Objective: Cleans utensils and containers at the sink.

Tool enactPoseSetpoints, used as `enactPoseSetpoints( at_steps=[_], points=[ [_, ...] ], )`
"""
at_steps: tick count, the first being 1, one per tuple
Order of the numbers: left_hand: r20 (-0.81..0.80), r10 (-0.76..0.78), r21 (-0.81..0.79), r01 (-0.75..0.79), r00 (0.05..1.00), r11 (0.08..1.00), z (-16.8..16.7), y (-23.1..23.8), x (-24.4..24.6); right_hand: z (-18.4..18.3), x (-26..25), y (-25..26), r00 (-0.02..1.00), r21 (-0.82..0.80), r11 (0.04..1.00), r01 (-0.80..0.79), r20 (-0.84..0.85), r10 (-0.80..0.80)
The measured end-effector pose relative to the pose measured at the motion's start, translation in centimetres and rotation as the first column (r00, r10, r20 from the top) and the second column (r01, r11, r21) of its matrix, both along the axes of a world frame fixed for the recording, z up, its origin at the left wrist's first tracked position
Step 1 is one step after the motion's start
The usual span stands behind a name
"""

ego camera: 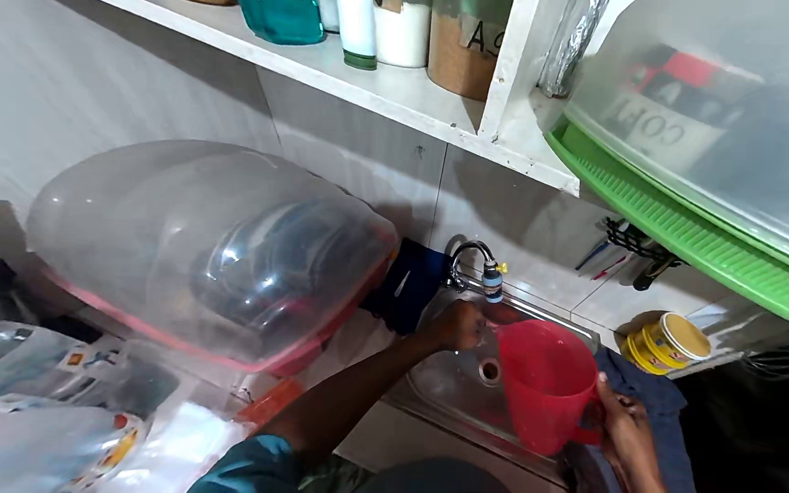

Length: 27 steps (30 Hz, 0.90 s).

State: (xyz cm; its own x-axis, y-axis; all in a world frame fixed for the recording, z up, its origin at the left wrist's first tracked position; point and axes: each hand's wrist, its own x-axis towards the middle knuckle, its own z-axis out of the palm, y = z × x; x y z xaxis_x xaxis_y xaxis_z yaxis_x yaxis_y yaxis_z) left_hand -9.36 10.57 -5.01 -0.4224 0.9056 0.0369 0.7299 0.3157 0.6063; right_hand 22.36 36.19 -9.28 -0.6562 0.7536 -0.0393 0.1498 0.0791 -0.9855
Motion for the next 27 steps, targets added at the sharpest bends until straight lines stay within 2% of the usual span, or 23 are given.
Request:
enactPoseSetpoints(
  at_steps=[9, 14, 19, 27],
  points=[
    [0.017, 0.000, -0.018, 0.001, 1.000, 1.000, -0.2, -0.2, -0.3, 0.2, 0.1, 1.1, 0.997, 0.031, 0.999, 0.021, 0.069, -0.024],
    [-0.029, -0.017, -0.041, 0.016, 0.999, 0.999, -0.8, 0.4, -0.5, 0.2, 0.4, 1.8, 0.997, 0.031, 0.999, 0.007, 0.075, -0.009],
    [-0.010, -0.014, -0.075, 0.014, 1.000, 0.997, -0.2, 0.8, -0.4, 1.5, 0.4, 1.6, 0.996, 0.052, 0.999, 0.001, 0.094, -0.006],
    [0.023, -0.035, -0.026, 0.036, 0.999, 0.999, -0.2, 0.4, -0.4, 3.4, 0.3, 1.4, 0.997, 0.046, 0.999, 0.000, 0.076, -0.003]
  ],
)
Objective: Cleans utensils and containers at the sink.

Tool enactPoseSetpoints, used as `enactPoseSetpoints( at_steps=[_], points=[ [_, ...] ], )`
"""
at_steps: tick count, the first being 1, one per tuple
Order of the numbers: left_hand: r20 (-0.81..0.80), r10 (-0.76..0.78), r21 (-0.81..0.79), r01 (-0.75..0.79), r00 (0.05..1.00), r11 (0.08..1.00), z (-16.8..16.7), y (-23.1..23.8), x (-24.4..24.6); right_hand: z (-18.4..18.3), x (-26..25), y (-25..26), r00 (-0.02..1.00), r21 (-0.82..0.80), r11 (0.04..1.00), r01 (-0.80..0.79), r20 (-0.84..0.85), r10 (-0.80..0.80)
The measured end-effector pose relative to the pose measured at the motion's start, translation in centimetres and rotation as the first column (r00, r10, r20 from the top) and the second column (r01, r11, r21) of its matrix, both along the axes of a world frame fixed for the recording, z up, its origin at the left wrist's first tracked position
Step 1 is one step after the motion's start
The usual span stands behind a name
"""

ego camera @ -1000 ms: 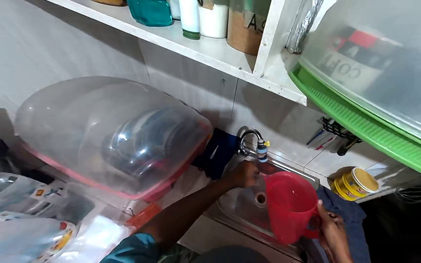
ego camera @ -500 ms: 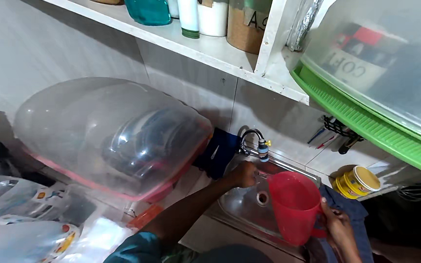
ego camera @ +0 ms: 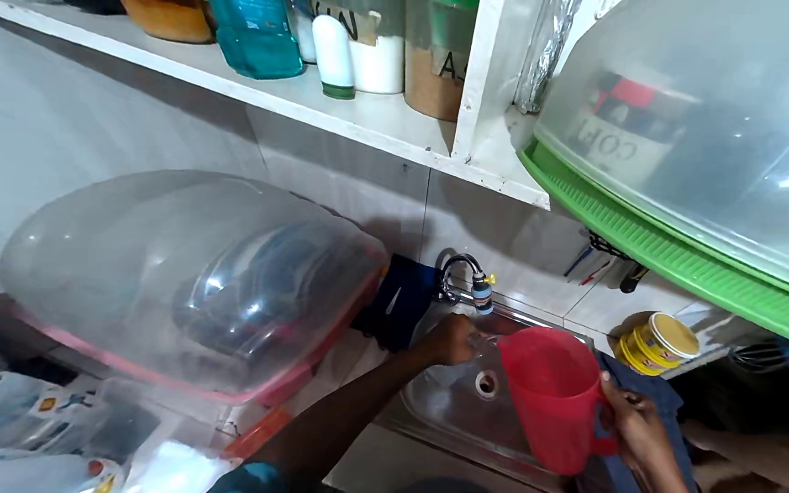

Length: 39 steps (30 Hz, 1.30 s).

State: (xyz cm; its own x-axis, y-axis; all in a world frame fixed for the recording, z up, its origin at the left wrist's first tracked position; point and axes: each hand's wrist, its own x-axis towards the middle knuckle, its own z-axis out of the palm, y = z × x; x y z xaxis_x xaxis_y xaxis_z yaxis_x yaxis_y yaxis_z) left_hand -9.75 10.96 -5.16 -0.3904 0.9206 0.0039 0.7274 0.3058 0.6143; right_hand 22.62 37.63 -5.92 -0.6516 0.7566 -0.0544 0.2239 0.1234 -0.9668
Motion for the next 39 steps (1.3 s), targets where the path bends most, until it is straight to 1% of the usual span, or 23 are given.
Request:
enactPoseSetpoints(
  at_steps=[6, 11, 14, 17, 19, 25, 29, 34, 39],
  points=[
    [-0.015, -0.024, 0.033, 0.024, 1.000, 0.999, 2.1, 0.2, -0.1, 2.1, 0.4, 0.2, 1.000, 0.013, 1.000, -0.008, -0.003, 0.008],
    [0.009, -0.046, 0.002, 0.046, 0.999, 0.999, 4.4, 0.6, 0.1, 3.9, 0.7, 0.7, 1.000, 0.029, 0.999, -0.015, 0.014, 0.015],
    [-0.008, -0.073, -0.030, 0.073, 0.997, 0.997, 5.6, 0.8, 0.4, 5.1, 0.7, 1.1, 1.000, 0.055, 0.998, -0.017, 0.001, 0.017],
    [-0.025, -0.102, -0.070, 0.100, 0.994, 0.993, 6.8, 1.1, 0.4, 6.9, 0.8, 1.1, 0.999, 0.083, 0.996, -0.036, 0.014, 0.035],
    [-0.008, -0.111, -0.081, 0.110, 0.994, 0.991, 7.9, 1.3, 0.4, 8.0, 0.8, 1.2, 0.999, 0.101, 0.994, -0.046, 0.011, 0.045],
    [0.025, -0.118, -0.121, 0.121, 0.993, 0.985, 11.1, 0.9, 0.9, 10.4, 1.4, 1.8, 0.999, 0.083, 0.996, -0.042, -0.011, 0.043],
    [0.048, -0.123, -0.128, 0.128, 0.991, 0.984, 11.7, 0.8, 1.0, 11.8, 1.5, 1.5, 0.996, 0.076, 0.994, -0.078, -0.028, 0.081],
    [0.139, -0.073, -0.117, 0.089, 0.988, 0.989, 11.8, 0.8, 0.9, 12.3, 1.4, 1.4, 0.996, 0.098, 0.991, -0.090, -0.004, 0.090],
    [0.116, -0.080, -0.099, 0.091, 0.990, 0.991, 13.1, 0.6, 1.4, 13.5, 1.6, 1.4, 0.998, 0.129, 0.989, -0.068, 0.012, 0.067]
  ],
)
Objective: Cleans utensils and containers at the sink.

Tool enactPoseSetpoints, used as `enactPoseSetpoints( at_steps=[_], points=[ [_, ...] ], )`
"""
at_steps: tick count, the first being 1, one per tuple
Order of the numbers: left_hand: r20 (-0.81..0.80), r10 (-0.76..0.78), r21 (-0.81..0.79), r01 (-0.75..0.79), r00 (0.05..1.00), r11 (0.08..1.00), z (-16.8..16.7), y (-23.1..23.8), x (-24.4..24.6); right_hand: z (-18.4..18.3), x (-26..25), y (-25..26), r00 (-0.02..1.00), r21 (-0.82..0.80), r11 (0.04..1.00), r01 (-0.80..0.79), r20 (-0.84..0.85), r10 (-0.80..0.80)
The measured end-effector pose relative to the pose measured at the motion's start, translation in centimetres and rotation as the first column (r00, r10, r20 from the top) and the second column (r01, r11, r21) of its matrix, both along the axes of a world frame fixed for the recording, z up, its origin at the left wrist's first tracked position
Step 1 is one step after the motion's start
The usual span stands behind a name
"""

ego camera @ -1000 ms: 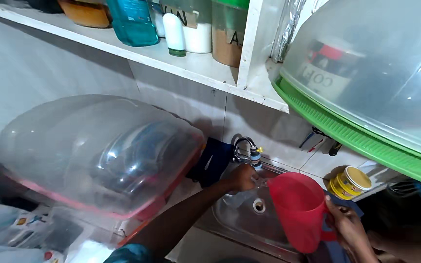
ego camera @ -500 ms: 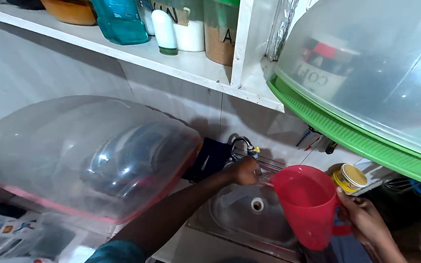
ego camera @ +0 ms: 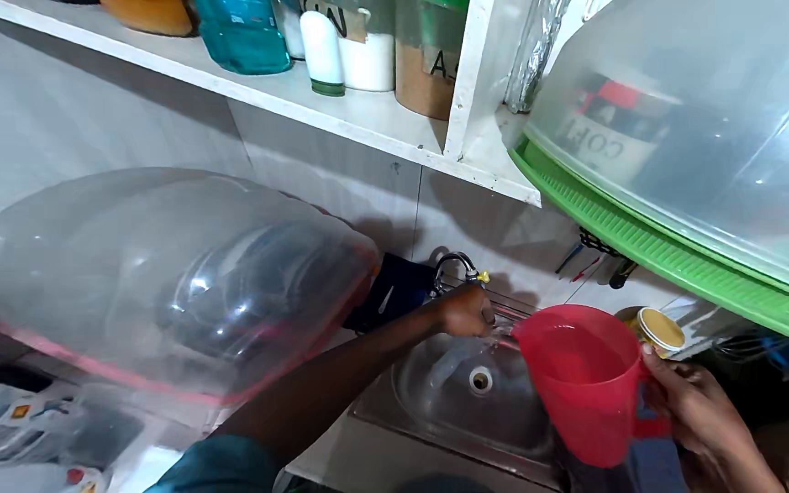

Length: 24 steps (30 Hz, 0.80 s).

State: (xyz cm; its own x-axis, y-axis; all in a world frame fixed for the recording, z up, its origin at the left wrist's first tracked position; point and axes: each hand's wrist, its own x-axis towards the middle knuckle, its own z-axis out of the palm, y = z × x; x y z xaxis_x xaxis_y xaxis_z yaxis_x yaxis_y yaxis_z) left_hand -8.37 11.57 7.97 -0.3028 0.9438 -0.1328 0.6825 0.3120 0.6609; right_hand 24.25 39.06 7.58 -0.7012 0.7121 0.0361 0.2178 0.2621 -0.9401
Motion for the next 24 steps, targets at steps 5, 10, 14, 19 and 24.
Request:
enactPoseSetpoints(
  at_steps=[5, 10, 14, 19, 24],
  points=[
    [0.028, 0.000, 0.016, 0.000, 1.000, 1.000, -1.1, 0.2, -0.4, 0.9, -0.1, 0.3, 1.000, 0.009, 1.000, -0.020, -0.016, 0.020],
    [0.013, 0.009, 0.026, -0.009, 1.000, 1.000, -1.3, 0.4, -0.5, 1.4, -0.7, 0.0, 1.000, 0.015, 1.000, -0.009, 0.004, 0.009],
    [0.014, 0.021, 0.033, -0.021, 1.000, 0.999, -1.6, 0.5, -0.7, 1.4, -0.8, 0.3, 1.000, 0.028, 1.000, 0.002, 0.004, -0.002],
    [0.024, 0.017, 0.047, -0.018, 1.000, 0.999, -2.4, 0.5, -1.1, 1.0, -0.9, 0.7, 1.000, 0.023, 1.000, 0.006, 0.018, -0.007],
    [0.013, 0.008, 0.020, -0.008, 1.000, 1.000, -2.1, 0.5, -0.9, 1.2, -0.8, 0.8, 0.999, 0.027, 1.000, 0.014, 0.041, -0.015]
  ],
)
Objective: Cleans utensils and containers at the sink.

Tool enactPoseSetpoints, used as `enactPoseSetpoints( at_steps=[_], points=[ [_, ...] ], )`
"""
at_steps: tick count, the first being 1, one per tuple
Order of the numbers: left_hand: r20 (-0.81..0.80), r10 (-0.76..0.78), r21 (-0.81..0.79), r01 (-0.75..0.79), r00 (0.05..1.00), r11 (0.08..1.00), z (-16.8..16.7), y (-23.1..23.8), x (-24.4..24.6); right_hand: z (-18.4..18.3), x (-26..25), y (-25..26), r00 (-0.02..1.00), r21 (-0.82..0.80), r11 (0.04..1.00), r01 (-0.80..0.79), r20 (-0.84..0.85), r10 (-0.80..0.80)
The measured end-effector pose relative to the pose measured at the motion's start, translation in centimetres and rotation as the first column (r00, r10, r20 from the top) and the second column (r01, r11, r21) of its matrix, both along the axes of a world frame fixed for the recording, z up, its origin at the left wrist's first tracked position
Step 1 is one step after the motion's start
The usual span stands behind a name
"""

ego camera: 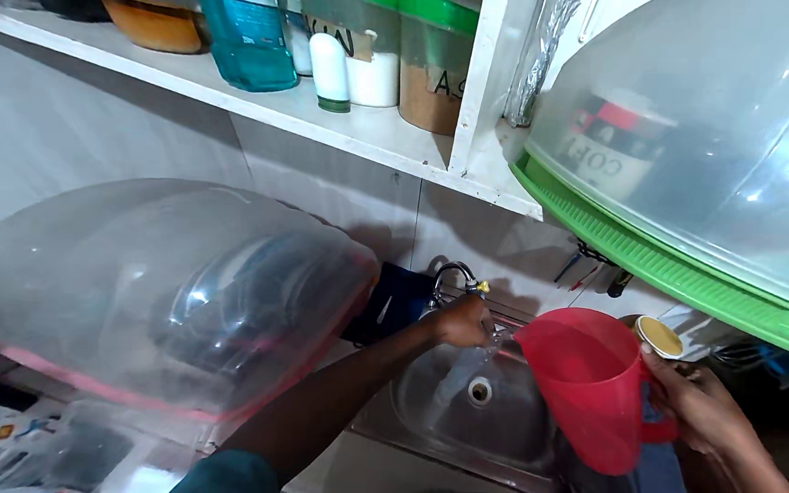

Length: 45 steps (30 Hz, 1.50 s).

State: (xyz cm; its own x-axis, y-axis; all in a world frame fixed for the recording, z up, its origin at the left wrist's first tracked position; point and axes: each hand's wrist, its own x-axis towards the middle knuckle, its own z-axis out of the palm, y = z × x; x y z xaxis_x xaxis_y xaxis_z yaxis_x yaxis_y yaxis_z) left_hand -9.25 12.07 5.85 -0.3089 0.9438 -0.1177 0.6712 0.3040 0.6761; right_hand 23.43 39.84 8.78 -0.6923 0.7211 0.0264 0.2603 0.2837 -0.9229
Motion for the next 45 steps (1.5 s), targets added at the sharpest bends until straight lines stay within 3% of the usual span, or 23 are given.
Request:
enactPoseSetpoints(
  at_steps=[35, 39, 43, 45],
  points=[
    [0.055, 0.023, 0.001, -0.023, 0.998, 1.000, 0.5, 0.6, 0.2, -0.4, -0.3, 0.6, 1.000, -0.002, 1.000, -0.014, -0.011, 0.014],
    [0.150, 0.030, 0.035, -0.036, 0.988, 0.999, 0.3, 0.4, 0.0, -6.6, 0.7, 3.3, 0.983, -0.144, 0.990, -0.007, -0.181, -0.020],
    [0.241, -0.042, 0.054, 0.030, 0.970, 0.998, 0.3, 0.3, 0.0, -17.8, -0.1, 3.8, 0.957, -0.312, 0.950, 0.008, -0.274, -0.098],
    [0.140, -0.085, 0.074, 0.075, 0.986, 0.994, 0.0, 0.3, 0.0, -23.8, -1.2, 3.1, 0.946, -0.368, 0.929, 0.033, -0.289, -0.149]
  ],
)
